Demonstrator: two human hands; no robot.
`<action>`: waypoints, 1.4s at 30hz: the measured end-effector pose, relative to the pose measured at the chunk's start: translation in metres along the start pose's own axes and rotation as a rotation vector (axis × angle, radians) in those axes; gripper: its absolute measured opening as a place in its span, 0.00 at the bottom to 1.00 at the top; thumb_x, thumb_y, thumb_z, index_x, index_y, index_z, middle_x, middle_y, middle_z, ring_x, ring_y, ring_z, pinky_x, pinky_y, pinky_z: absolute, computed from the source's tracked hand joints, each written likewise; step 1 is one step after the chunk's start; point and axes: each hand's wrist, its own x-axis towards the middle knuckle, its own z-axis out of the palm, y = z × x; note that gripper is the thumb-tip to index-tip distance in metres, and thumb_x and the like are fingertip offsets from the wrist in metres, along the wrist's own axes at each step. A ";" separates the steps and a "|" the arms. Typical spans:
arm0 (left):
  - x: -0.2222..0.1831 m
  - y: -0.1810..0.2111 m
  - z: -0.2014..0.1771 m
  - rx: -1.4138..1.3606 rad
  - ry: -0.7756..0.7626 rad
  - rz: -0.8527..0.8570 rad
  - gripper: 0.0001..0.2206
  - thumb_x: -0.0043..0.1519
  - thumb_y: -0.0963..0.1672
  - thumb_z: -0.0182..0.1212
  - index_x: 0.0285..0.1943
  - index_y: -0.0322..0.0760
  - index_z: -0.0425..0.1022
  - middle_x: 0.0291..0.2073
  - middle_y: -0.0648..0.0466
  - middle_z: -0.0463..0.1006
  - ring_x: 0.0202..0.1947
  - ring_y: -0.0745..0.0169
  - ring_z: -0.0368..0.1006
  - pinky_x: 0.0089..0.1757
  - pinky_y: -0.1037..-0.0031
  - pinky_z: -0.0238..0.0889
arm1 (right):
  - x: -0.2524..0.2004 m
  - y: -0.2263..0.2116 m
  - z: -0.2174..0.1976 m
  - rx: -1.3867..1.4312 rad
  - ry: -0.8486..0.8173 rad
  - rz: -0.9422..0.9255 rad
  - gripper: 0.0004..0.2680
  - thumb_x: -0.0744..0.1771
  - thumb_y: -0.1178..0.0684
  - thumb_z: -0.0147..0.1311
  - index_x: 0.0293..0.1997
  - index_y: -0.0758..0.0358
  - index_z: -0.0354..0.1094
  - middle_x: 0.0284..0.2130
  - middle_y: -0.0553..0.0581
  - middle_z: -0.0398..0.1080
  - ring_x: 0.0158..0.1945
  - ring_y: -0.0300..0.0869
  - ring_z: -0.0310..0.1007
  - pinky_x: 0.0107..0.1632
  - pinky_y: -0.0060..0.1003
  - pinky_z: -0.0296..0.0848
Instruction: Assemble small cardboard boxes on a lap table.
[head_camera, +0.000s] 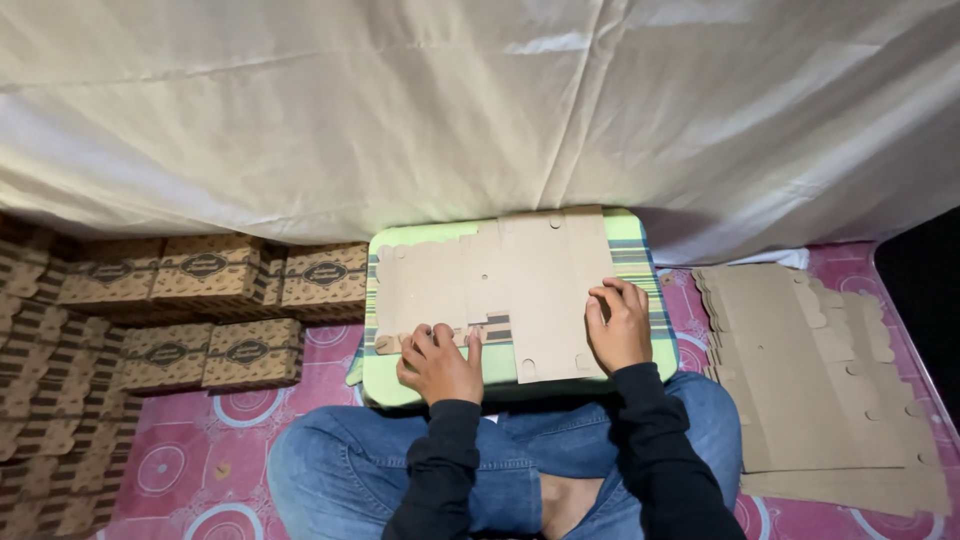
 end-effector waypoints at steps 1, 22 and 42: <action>0.000 0.002 0.002 0.000 -0.003 0.001 0.19 0.59 0.55 0.62 0.46 0.40 0.72 0.55 0.48 0.67 0.63 0.42 0.56 0.58 0.43 0.46 | 0.000 0.001 0.000 -0.002 -0.001 0.002 0.05 0.65 0.56 0.58 0.42 0.64 0.75 0.50 0.59 0.71 0.59 0.55 0.65 0.60 0.47 0.67; -0.004 0.014 0.010 -0.012 -0.266 -0.105 0.27 0.62 0.59 0.53 0.61 0.42 0.64 0.66 0.39 0.57 0.72 0.25 0.37 0.60 0.25 0.30 | -0.005 0.003 -0.006 -0.042 -0.027 -0.005 0.06 0.66 0.55 0.57 0.45 0.62 0.75 0.51 0.60 0.72 0.58 0.56 0.68 0.59 0.47 0.68; -0.010 0.010 0.018 0.033 -0.150 -0.022 0.17 0.66 0.53 0.49 0.60 0.48 0.66 0.65 0.40 0.62 0.71 0.24 0.42 0.58 0.26 0.34 | -0.097 -0.085 -0.011 -0.066 -0.037 -0.301 0.17 0.63 0.57 0.58 0.57 0.63 0.69 0.55 0.63 0.68 0.61 0.58 0.65 0.62 0.50 0.63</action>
